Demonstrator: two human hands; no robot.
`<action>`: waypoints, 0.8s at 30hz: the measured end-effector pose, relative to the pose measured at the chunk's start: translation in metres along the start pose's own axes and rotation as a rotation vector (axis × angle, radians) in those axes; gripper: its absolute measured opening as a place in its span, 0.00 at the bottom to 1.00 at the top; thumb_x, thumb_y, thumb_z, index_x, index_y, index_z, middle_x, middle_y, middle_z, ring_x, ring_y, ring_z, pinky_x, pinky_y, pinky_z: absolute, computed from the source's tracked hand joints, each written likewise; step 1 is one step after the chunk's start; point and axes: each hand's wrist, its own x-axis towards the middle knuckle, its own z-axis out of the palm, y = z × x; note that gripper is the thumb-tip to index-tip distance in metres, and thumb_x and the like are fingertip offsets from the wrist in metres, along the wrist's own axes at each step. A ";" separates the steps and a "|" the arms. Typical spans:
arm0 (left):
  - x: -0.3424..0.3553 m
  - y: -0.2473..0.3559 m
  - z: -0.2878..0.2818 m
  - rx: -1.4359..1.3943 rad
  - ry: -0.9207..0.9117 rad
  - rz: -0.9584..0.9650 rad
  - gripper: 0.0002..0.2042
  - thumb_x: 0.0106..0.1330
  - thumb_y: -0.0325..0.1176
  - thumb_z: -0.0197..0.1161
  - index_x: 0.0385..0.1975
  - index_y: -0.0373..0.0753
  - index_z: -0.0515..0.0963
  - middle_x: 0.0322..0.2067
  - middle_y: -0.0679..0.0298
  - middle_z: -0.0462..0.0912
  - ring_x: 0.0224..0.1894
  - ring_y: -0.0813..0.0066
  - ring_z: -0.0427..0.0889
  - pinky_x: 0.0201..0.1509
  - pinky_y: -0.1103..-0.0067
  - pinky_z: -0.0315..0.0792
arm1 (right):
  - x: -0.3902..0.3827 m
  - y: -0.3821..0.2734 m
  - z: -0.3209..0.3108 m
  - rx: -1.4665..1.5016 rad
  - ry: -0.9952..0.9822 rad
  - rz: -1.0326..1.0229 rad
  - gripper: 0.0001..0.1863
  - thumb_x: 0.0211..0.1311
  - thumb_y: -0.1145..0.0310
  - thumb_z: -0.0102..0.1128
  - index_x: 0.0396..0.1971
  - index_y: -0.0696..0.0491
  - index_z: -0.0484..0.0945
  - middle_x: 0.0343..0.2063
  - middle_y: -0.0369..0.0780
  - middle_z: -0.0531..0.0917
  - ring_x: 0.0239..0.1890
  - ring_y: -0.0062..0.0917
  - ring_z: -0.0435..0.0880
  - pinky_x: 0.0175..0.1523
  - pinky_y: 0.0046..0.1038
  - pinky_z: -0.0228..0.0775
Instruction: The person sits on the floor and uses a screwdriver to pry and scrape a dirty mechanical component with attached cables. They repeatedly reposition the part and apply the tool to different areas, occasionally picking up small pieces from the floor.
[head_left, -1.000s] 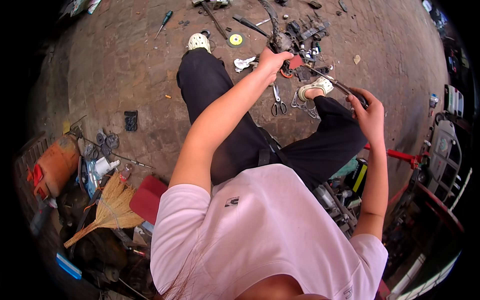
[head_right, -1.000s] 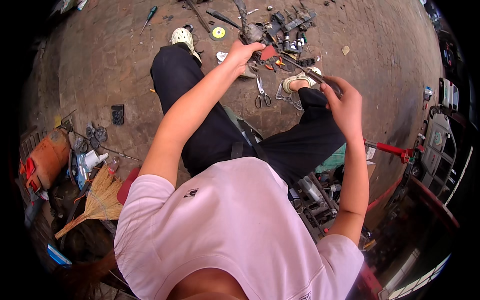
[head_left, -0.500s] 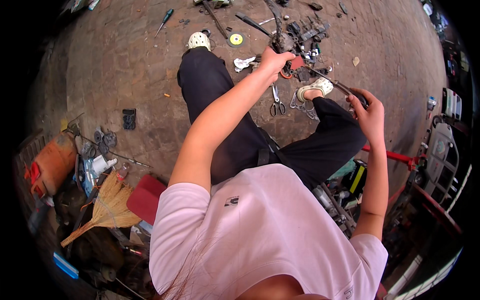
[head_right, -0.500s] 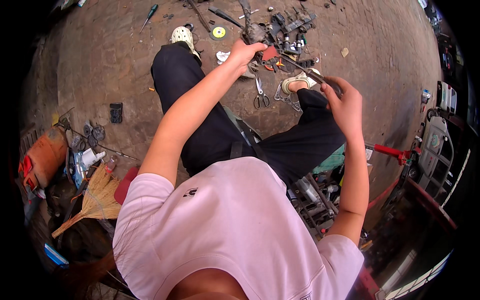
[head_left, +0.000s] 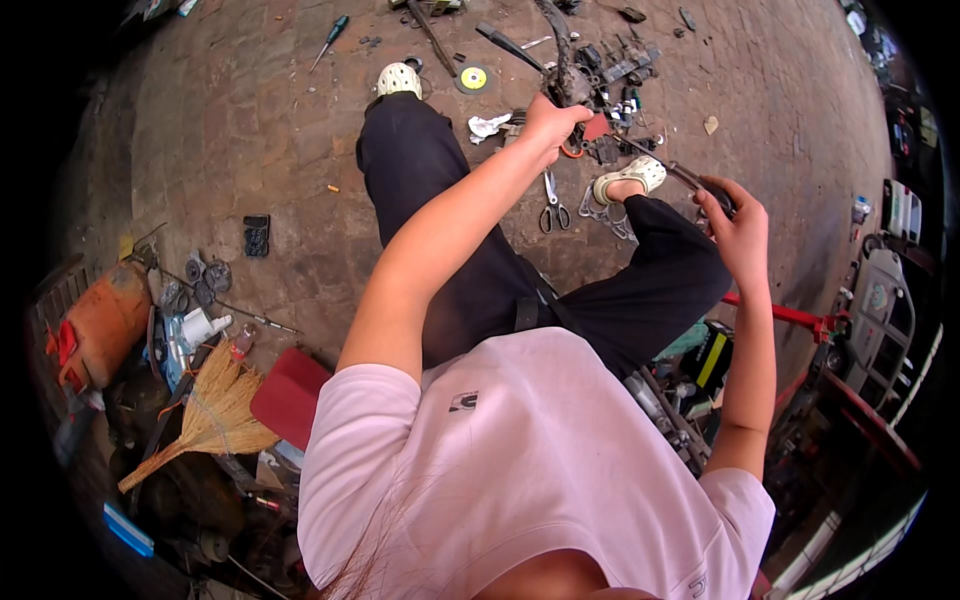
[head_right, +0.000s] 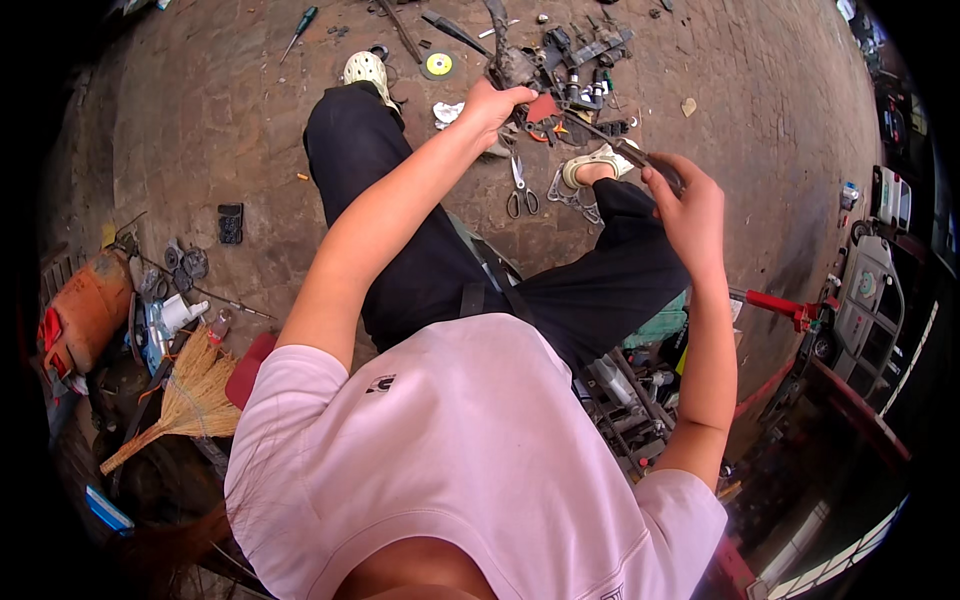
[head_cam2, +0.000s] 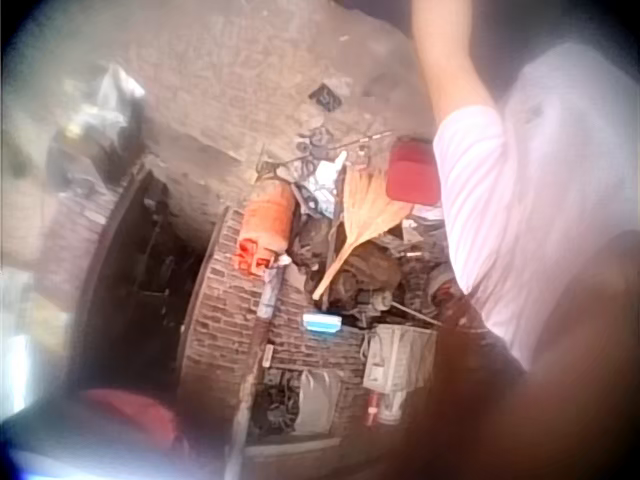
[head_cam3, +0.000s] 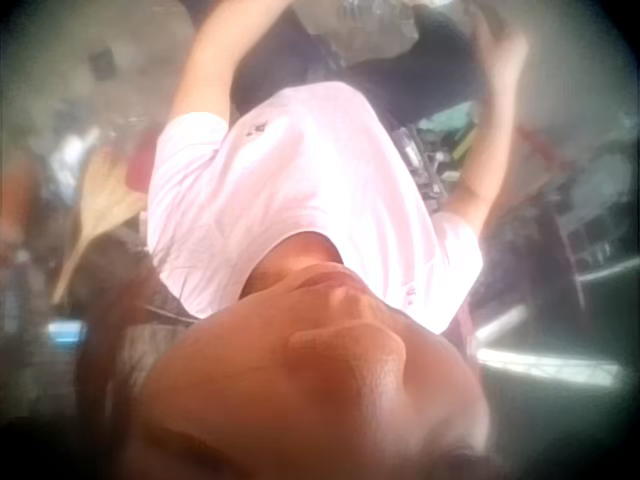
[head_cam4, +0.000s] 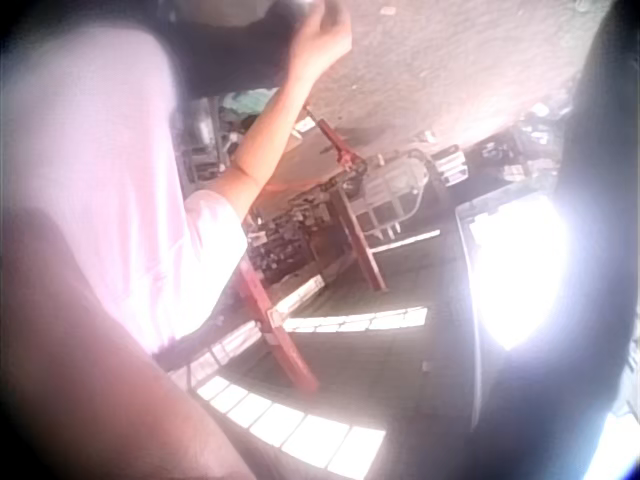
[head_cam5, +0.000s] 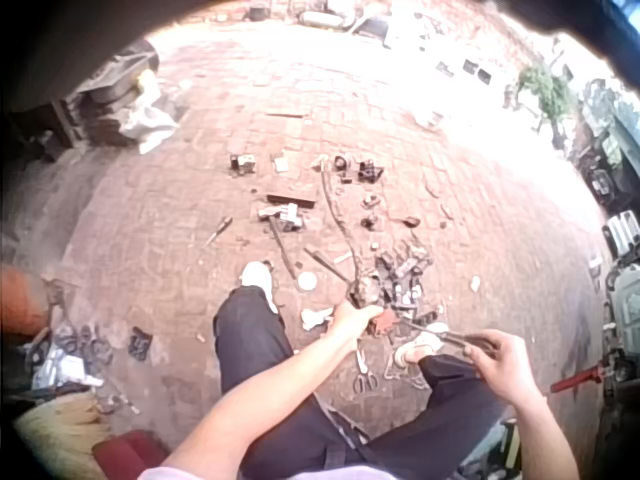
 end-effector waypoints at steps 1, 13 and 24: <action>0.001 -0.001 0.000 -0.001 0.006 0.006 0.16 0.50 0.22 0.68 0.41 0.30 0.76 0.37 0.59 0.82 0.37 0.70 0.82 0.41 0.74 0.76 | 0.000 0.001 0.000 -0.001 -0.003 -0.001 0.12 0.61 0.70 0.61 0.41 0.61 0.80 0.22 0.35 0.81 0.17 0.11 0.71 0.22 0.17 0.63; -0.001 -0.006 0.000 0.068 0.066 0.043 0.18 0.50 0.24 0.68 0.42 0.29 0.76 0.38 0.58 0.82 0.39 0.70 0.81 0.43 0.74 0.74 | 0.006 -0.003 0.003 -0.172 -0.012 -0.203 0.14 0.61 0.68 0.61 0.44 0.61 0.78 0.27 0.41 0.84 0.18 0.14 0.72 0.24 0.20 0.65; -0.001 -0.020 -0.009 0.412 0.263 0.153 0.17 0.47 0.28 0.69 0.37 0.30 0.75 0.34 0.59 0.82 0.36 0.70 0.81 0.40 0.74 0.73 | 0.045 0.017 0.008 0.002 -0.338 -0.007 0.18 0.60 0.71 0.59 0.49 0.62 0.75 0.28 0.42 0.84 0.22 0.23 0.78 0.28 0.25 0.68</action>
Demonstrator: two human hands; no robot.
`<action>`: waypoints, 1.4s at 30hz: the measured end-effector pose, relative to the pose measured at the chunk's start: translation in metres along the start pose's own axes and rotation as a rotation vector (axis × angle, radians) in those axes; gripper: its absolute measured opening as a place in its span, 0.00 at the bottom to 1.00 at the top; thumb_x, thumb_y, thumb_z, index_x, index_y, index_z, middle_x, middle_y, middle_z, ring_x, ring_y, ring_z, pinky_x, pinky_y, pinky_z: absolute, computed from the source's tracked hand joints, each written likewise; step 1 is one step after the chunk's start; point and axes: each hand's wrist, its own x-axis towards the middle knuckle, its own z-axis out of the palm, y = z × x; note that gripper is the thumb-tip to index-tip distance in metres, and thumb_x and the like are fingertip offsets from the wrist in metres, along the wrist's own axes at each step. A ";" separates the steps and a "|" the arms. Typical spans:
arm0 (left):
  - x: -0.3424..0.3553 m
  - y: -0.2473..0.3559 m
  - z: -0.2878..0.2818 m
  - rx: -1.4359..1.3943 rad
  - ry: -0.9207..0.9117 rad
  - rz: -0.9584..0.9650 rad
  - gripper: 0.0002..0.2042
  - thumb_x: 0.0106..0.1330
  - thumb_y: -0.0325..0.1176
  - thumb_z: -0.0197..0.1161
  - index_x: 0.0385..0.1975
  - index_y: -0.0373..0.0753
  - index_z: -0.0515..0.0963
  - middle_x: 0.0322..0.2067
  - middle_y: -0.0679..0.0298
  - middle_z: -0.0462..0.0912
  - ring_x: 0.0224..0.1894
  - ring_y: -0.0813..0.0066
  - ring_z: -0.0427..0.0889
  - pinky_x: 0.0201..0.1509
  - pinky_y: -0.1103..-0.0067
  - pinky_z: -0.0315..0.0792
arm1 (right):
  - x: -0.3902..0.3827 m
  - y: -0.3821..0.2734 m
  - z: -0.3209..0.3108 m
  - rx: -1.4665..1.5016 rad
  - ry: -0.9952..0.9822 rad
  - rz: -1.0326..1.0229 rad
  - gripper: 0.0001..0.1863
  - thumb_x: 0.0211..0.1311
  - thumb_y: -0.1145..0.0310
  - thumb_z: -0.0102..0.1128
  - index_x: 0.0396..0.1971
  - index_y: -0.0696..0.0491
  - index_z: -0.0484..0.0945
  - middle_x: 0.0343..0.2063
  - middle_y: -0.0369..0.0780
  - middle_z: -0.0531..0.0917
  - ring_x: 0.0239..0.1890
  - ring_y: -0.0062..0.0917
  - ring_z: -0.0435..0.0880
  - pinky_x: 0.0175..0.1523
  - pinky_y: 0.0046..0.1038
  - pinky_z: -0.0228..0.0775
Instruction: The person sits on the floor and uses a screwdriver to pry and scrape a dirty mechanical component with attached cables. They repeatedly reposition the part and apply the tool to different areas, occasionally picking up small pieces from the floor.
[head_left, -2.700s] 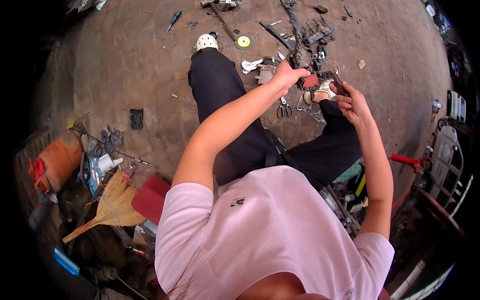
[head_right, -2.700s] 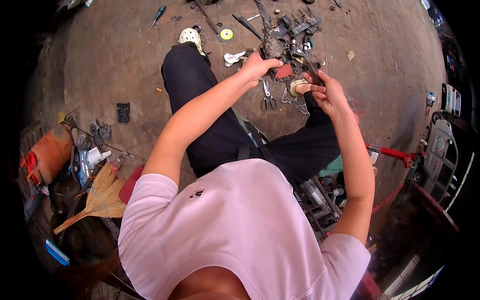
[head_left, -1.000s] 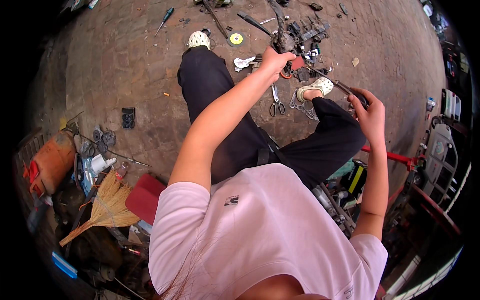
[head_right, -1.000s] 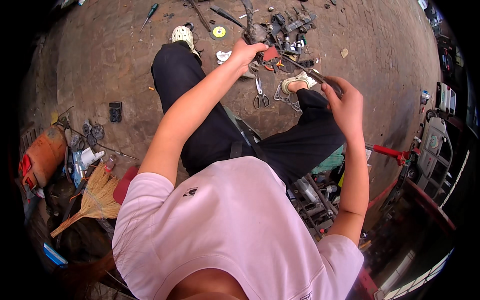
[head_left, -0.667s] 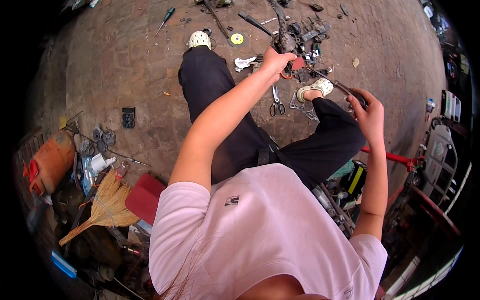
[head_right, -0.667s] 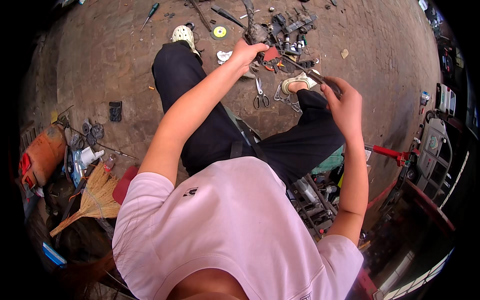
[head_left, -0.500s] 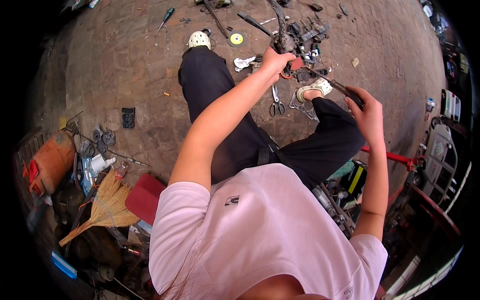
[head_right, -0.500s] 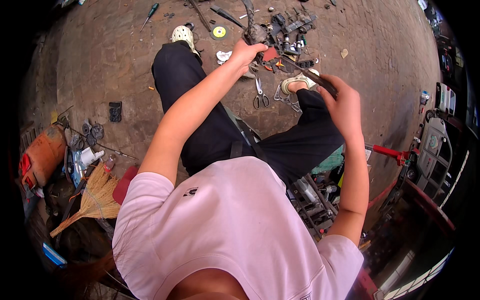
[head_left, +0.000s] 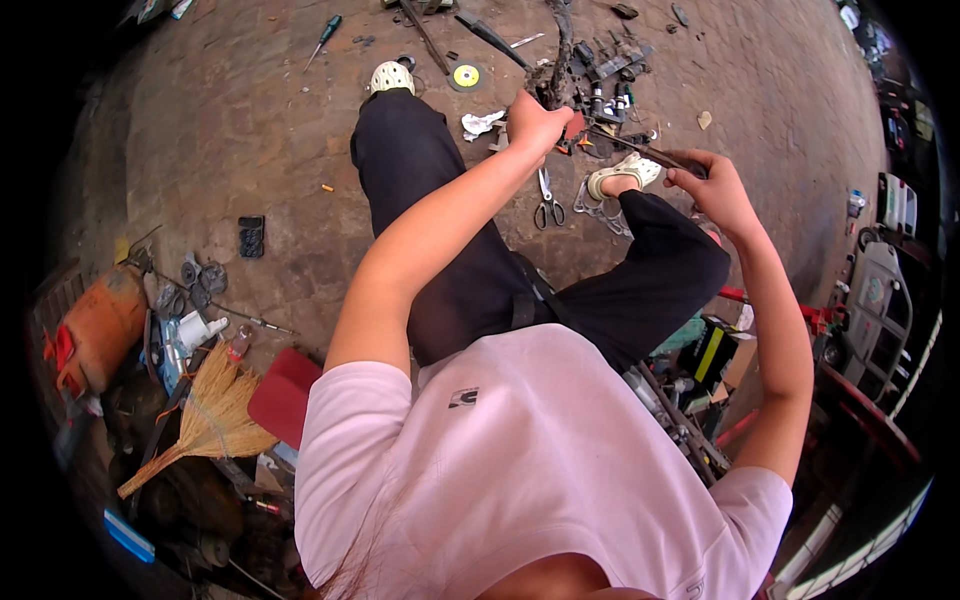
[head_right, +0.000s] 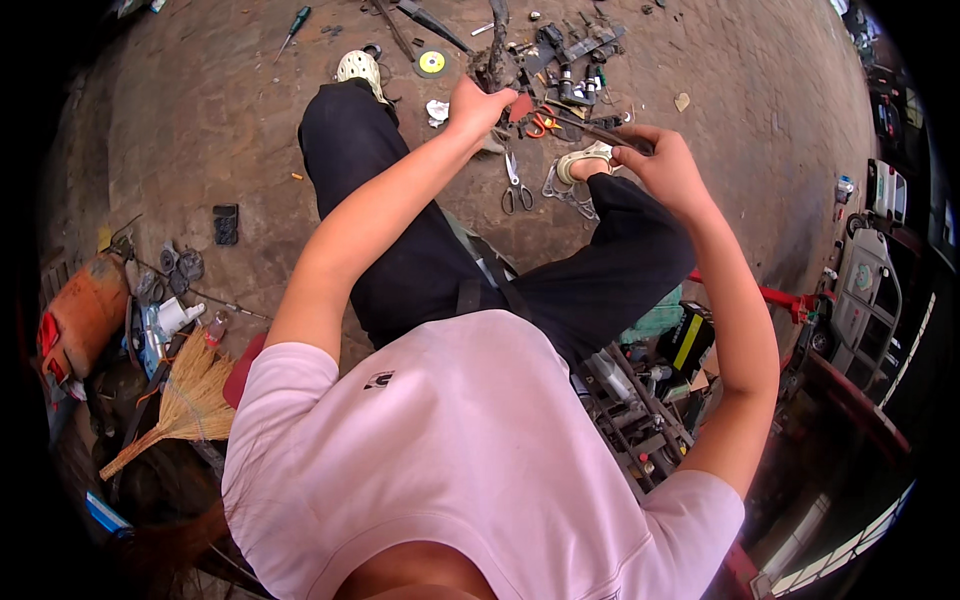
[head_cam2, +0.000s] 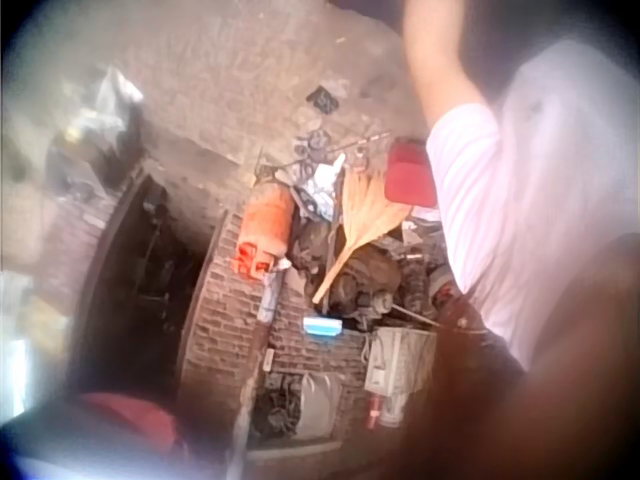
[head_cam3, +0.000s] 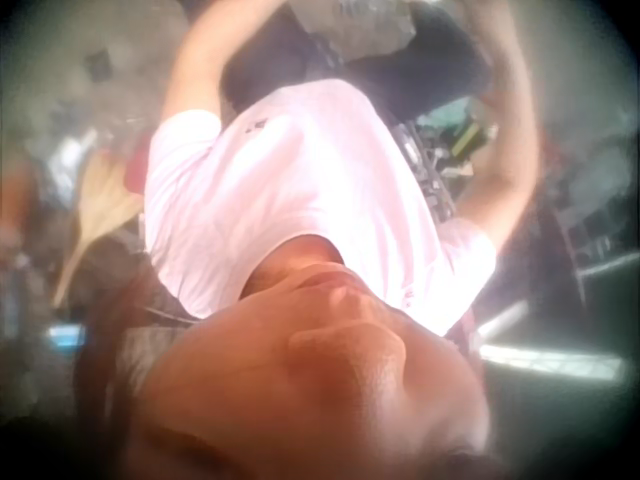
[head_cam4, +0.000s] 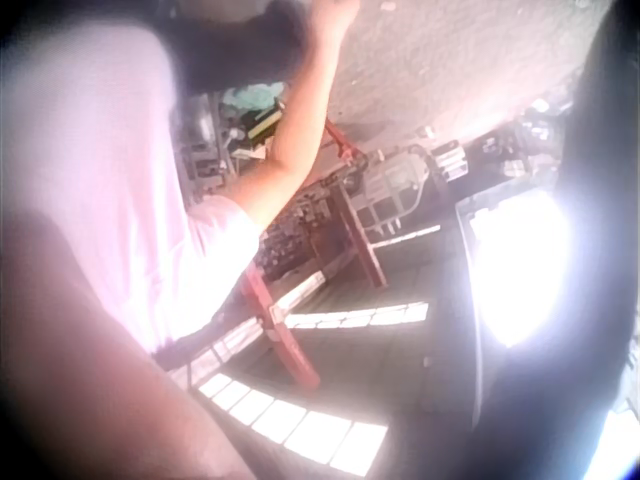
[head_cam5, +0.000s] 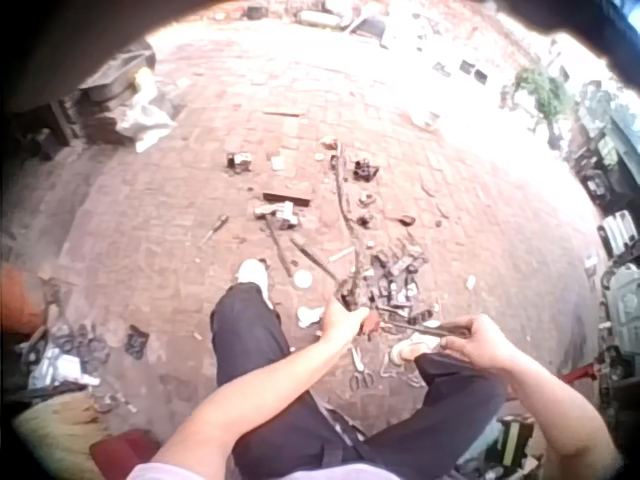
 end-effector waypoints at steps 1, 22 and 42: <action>0.006 -0.009 0.000 0.013 0.011 0.011 0.16 0.47 0.29 0.69 0.36 0.30 0.76 0.33 0.59 0.82 0.35 0.70 0.81 0.39 0.73 0.73 | -0.001 -0.004 0.001 -0.119 0.005 -0.077 0.18 0.58 0.71 0.59 0.49 0.61 0.76 0.29 0.43 0.84 0.26 0.27 0.80 0.32 0.27 0.70; -0.002 -0.010 0.004 -0.081 -0.049 -0.026 0.16 0.47 0.27 0.69 0.36 0.30 0.75 0.34 0.58 0.82 0.37 0.70 0.82 0.41 0.74 0.74 | -0.004 -0.032 -0.006 -0.761 0.015 -0.409 0.11 0.57 0.66 0.61 0.38 0.55 0.79 0.25 0.41 0.78 0.26 0.34 0.77 0.35 0.33 0.71; -0.008 -0.002 -0.004 -0.276 -0.242 -0.092 0.15 0.49 0.26 0.68 0.38 0.32 0.78 0.35 0.60 0.83 0.35 0.71 0.81 0.40 0.75 0.74 | -0.001 -0.075 -0.005 -0.525 0.189 -0.660 0.17 0.59 0.58 0.62 0.31 0.59 0.78 0.19 0.46 0.79 0.24 0.39 0.79 0.33 0.33 0.70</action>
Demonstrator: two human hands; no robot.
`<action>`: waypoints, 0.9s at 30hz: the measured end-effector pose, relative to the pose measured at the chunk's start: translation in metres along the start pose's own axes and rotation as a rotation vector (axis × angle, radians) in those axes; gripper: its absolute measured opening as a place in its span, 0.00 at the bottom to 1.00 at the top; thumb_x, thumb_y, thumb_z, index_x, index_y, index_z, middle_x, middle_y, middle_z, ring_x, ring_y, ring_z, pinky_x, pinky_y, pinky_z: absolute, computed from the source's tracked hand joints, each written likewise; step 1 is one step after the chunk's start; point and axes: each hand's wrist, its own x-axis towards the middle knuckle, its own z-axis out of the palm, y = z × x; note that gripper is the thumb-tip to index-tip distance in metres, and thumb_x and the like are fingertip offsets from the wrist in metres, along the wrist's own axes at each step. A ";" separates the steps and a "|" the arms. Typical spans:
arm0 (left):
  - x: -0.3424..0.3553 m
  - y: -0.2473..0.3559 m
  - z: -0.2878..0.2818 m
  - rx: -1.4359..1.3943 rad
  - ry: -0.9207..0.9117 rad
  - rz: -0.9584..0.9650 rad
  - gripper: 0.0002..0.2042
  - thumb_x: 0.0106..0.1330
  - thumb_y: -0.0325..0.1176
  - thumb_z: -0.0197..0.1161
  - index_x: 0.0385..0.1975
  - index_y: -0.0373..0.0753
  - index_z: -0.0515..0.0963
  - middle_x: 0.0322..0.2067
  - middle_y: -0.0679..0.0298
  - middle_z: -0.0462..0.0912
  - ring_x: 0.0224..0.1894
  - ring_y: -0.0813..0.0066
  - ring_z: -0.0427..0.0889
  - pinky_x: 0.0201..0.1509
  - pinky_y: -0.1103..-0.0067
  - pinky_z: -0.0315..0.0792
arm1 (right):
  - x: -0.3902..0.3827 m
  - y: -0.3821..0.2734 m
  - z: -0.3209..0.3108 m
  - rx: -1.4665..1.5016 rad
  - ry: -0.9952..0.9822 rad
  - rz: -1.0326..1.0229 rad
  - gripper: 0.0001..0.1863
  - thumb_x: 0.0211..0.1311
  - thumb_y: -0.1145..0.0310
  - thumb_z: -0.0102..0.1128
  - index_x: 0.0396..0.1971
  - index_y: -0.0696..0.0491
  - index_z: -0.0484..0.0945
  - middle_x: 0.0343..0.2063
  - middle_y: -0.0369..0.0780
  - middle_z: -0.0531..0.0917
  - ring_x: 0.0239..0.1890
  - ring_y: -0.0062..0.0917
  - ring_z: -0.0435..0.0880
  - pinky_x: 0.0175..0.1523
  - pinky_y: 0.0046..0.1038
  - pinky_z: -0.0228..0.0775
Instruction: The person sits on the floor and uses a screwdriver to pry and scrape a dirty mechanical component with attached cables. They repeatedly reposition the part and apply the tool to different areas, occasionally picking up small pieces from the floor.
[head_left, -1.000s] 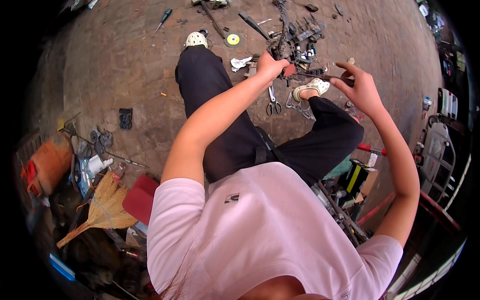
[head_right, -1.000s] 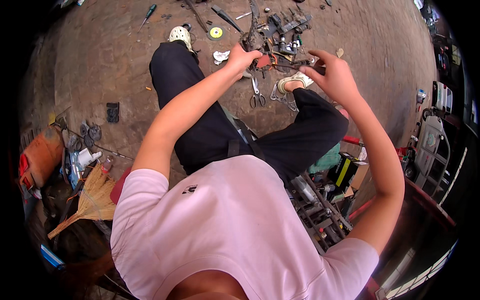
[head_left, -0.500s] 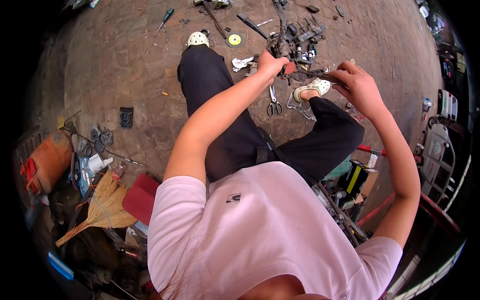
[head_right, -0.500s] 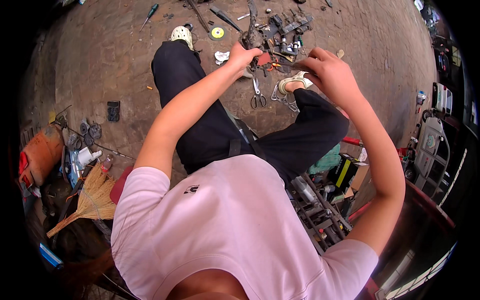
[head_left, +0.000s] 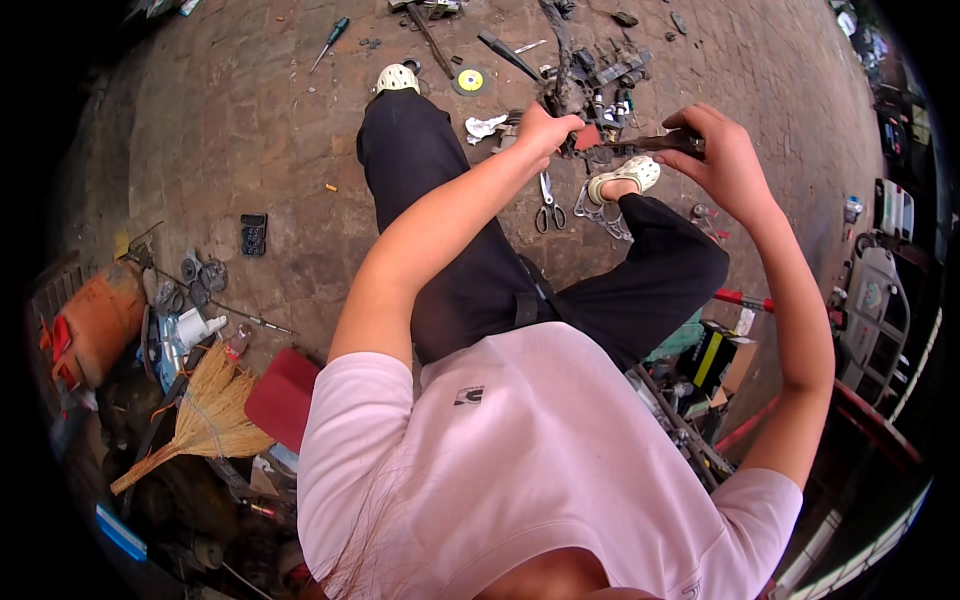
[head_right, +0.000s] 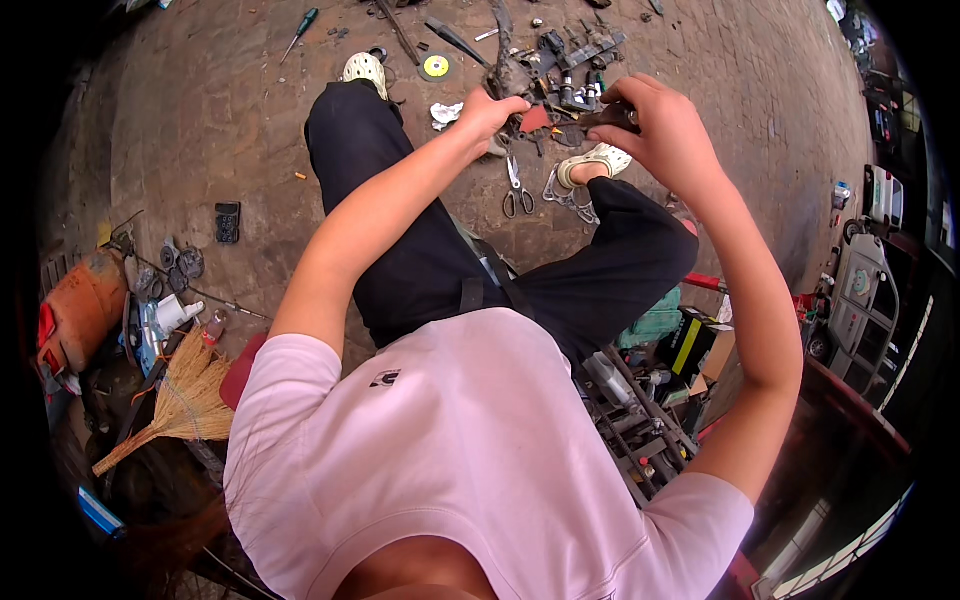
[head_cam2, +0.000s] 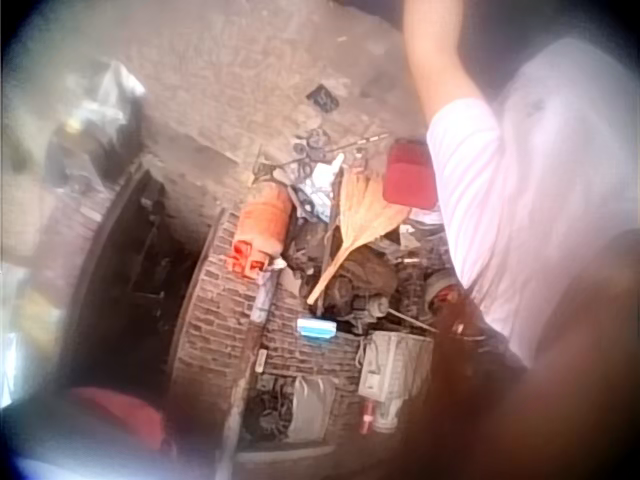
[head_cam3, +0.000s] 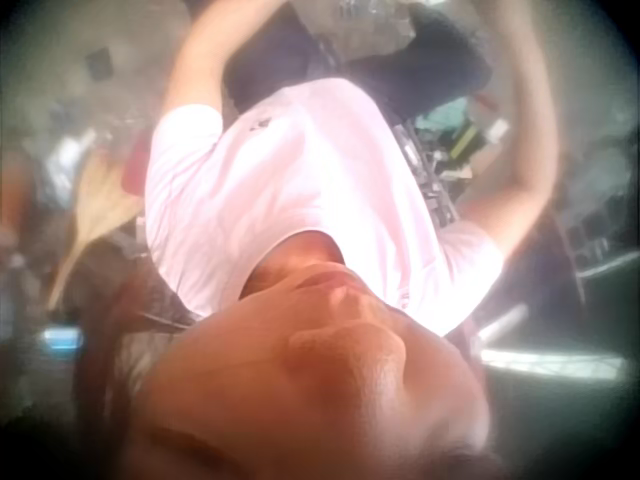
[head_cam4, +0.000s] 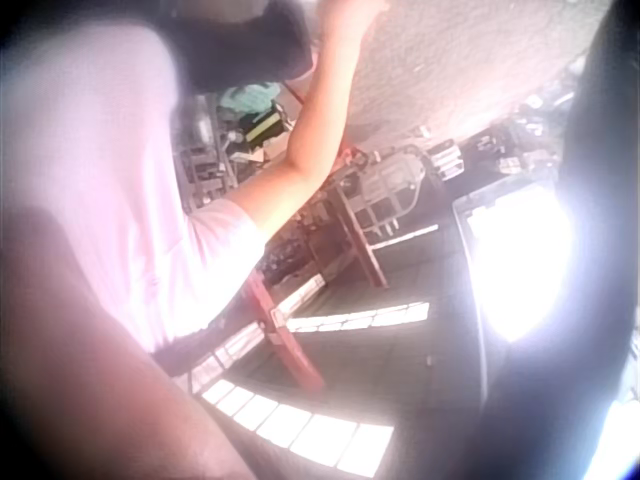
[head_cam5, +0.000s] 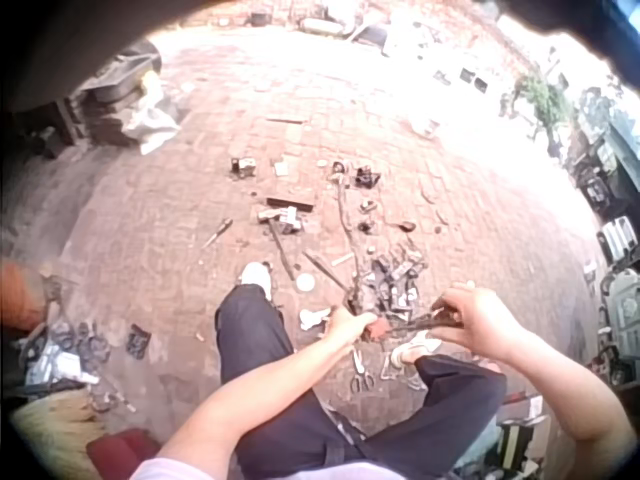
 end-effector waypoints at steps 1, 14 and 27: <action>-0.006 0.006 0.000 -0.031 -0.041 0.006 0.15 0.49 0.26 0.68 0.38 0.32 0.78 0.35 0.60 0.83 0.35 0.71 0.81 0.40 0.75 0.74 | 0.004 -0.004 -0.003 0.030 -0.078 0.214 0.17 0.59 0.57 0.61 0.32 0.59 0.78 0.17 0.45 0.78 0.23 0.38 0.79 0.31 0.33 0.70; 0.013 -0.012 -0.002 0.008 0.040 -0.003 0.24 0.43 0.29 0.71 0.39 0.27 0.70 0.37 0.53 0.80 0.37 0.65 0.81 0.39 0.71 0.75 | -0.006 0.004 -0.012 -0.037 -0.207 0.078 0.14 0.56 0.73 0.63 0.39 0.58 0.71 0.31 0.46 0.76 0.31 0.35 0.78 0.35 0.32 0.69; 0.001 0.000 -0.002 -0.093 0.009 -0.014 0.17 0.45 0.25 0.69 0.37 0.30 0.75 0.34 0.59 0.82 0.35 0.70 0.82 0.38 0.74 0.75 | -0.009 0.004 -0.006 0.040 -0.223 0.100 0.10 0.54 0.72 0.65 0.35 0.57 0.76 0.36 0.45 0.77 0.40 0.40 0.80 0.43 0.34 0.72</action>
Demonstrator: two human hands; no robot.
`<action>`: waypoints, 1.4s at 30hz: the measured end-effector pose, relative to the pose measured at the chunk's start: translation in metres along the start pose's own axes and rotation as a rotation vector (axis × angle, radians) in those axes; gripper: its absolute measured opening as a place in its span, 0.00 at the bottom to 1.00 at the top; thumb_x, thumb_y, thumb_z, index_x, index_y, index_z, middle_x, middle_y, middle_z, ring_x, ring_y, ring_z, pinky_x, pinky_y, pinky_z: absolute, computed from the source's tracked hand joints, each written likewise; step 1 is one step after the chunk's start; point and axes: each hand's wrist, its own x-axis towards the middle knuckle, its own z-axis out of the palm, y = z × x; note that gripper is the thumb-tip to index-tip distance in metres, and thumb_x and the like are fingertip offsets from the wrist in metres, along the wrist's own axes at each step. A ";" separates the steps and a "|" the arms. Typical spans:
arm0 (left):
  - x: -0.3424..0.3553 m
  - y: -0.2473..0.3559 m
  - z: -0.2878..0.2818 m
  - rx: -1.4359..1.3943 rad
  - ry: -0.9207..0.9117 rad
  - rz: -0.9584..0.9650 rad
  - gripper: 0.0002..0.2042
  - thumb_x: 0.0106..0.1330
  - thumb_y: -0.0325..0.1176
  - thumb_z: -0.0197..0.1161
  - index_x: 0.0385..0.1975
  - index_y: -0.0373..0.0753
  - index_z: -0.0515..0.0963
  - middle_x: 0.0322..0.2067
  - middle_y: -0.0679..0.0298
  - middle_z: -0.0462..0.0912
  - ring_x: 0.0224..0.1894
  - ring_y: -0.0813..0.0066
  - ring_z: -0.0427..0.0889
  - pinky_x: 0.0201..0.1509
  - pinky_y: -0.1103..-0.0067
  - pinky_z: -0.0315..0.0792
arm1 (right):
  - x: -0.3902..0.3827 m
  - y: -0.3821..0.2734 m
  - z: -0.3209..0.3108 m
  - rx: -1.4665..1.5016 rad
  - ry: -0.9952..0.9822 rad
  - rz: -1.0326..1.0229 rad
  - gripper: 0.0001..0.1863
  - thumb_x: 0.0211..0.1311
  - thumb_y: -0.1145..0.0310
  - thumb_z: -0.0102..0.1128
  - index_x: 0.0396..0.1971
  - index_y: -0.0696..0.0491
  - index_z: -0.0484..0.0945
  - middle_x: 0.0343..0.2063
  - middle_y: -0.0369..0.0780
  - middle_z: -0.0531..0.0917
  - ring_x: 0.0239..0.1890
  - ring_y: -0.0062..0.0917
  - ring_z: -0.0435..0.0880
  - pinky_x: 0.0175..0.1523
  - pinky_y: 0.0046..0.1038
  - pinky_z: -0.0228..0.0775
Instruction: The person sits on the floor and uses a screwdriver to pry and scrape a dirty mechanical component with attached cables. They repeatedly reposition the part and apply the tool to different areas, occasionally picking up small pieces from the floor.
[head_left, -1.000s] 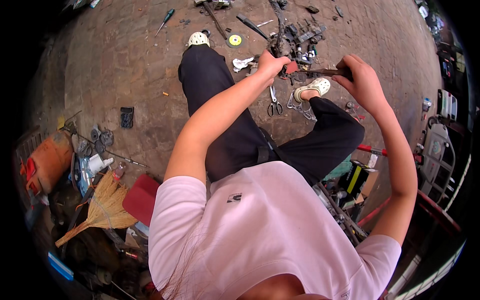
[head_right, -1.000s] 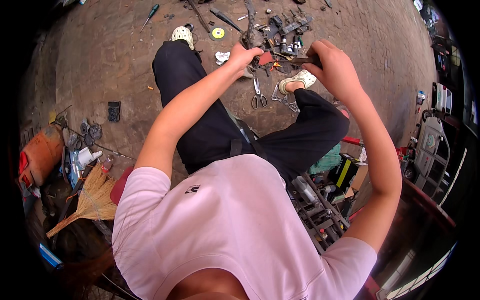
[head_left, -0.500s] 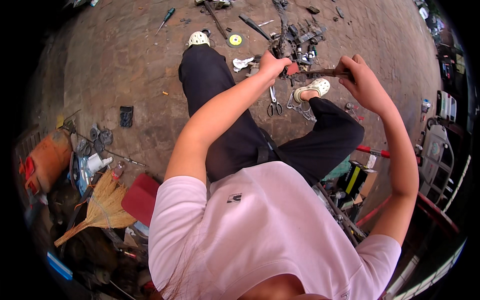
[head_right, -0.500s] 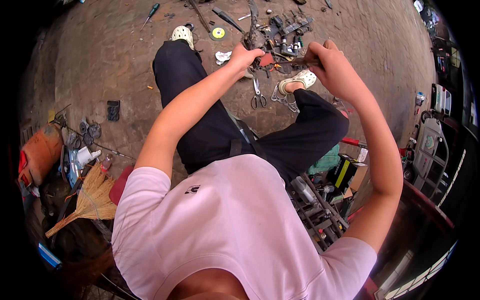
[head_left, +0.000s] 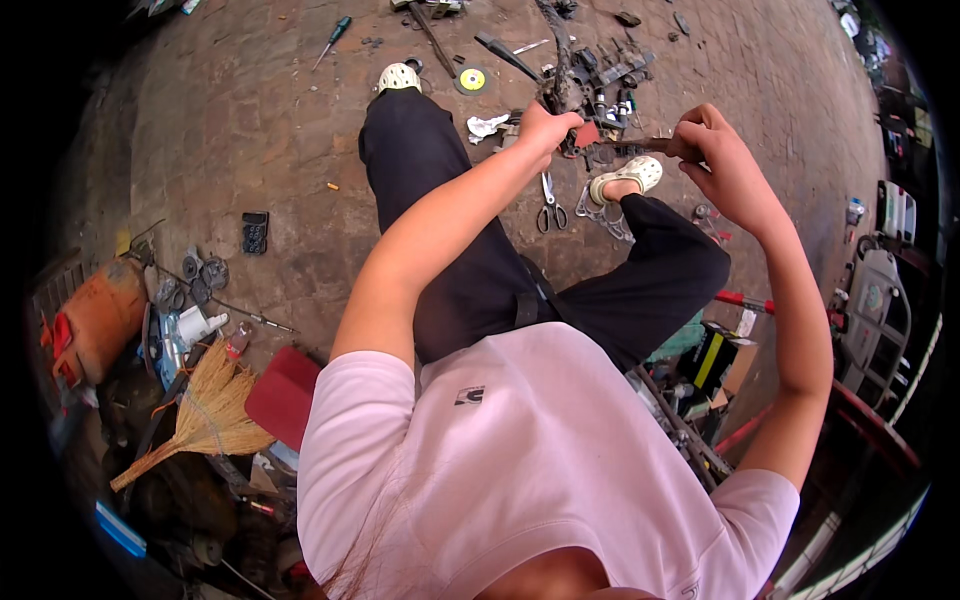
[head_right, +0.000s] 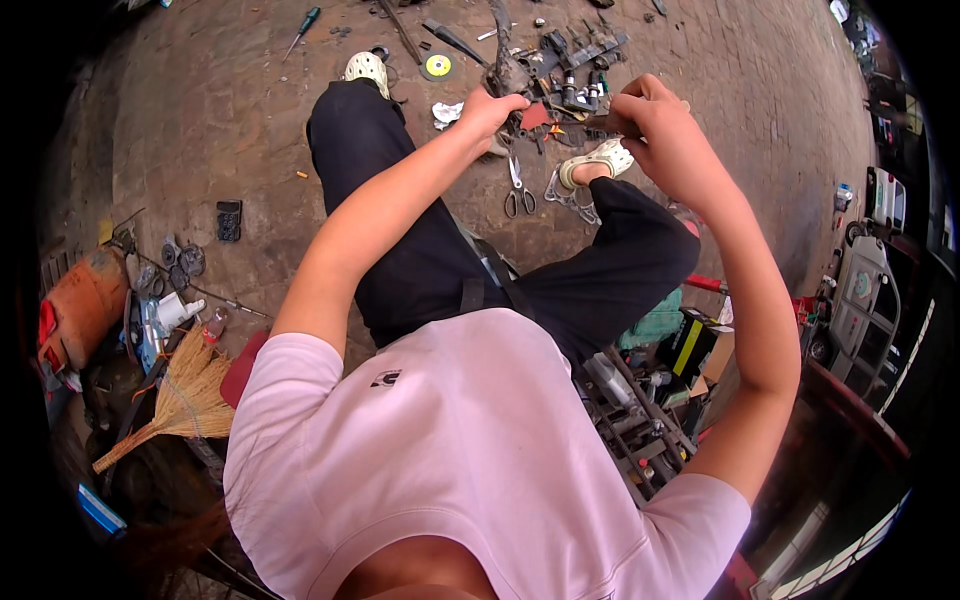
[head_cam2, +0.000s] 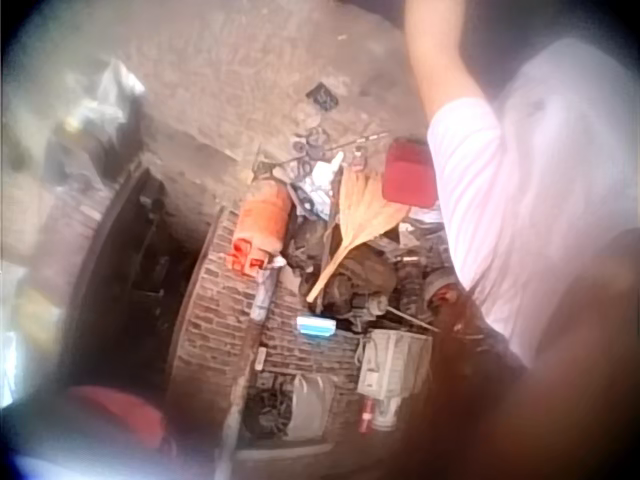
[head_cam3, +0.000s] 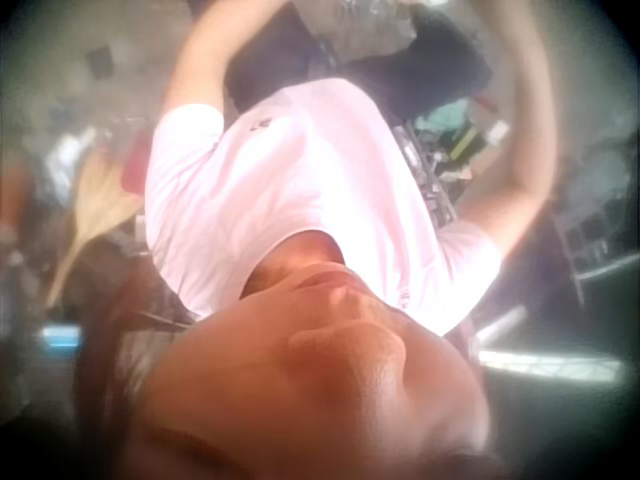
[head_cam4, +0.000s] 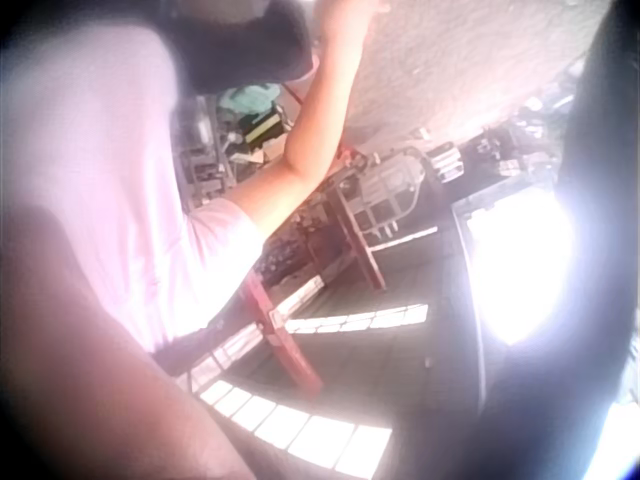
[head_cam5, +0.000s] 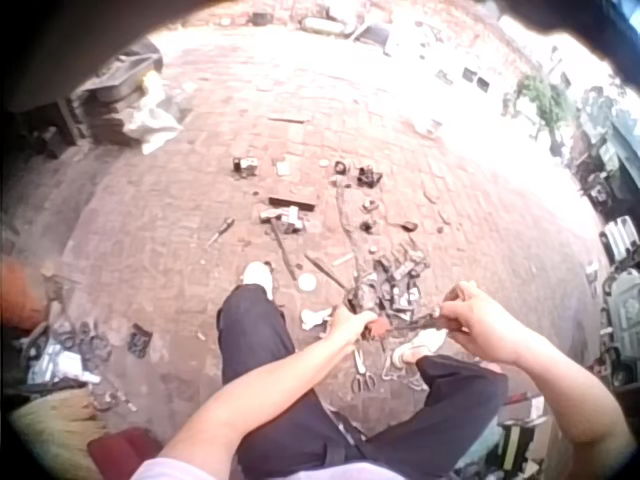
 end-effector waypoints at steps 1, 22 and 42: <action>0.000 0.001 0.000 -0.007 0.003 -0.002 0.17 0.45 0.25 0.69 0.37 0.30 0.75 0.34 0.59 0.82 0.35 0.70 0.82 0.38 0.74 0.75 | 0.000 -0.002 0.001 0.037 0.054 0.039 0.09 0.56 0.71 0.64 0.35 0.57 0.76 0.36 0.46 0.78 0.40 0.41 0.80 0.43 0.35 0.72; 0.008 -0.004 0.004 -0.034 -0.004 -0.003 0.13 0.50 0.23 0.67 0.36 0.31 0.77 0.33 0.61 0.82 0.33 0.72 0.81 0.35 0.75 0.75 | 0.004 -0.010 0.009 -0.255 0.181 0.008 0.10 0.60 0.66 0.60 0.30 0.56 0.72 0.29 0.43 0.79 0.31 0.43 0.79 0.33 0.37 0.70; -0.013 0.015 0.000 0.088 -0.002 -0.006 0.14 0.48 0.26 0.68 0.35 0.30 0.77 0.34 0.60 0.83 0.34 0.71 0.81 0.38 0.75 0.74 | 0.000 0.020 -0.004 -0.020 0.075 0.139 0.12 0.54 0.72 0.65 0.38 0.58 0.75 0.29 0.46 0.79 0.33 0.38 0.79 0.38 0.32 0.70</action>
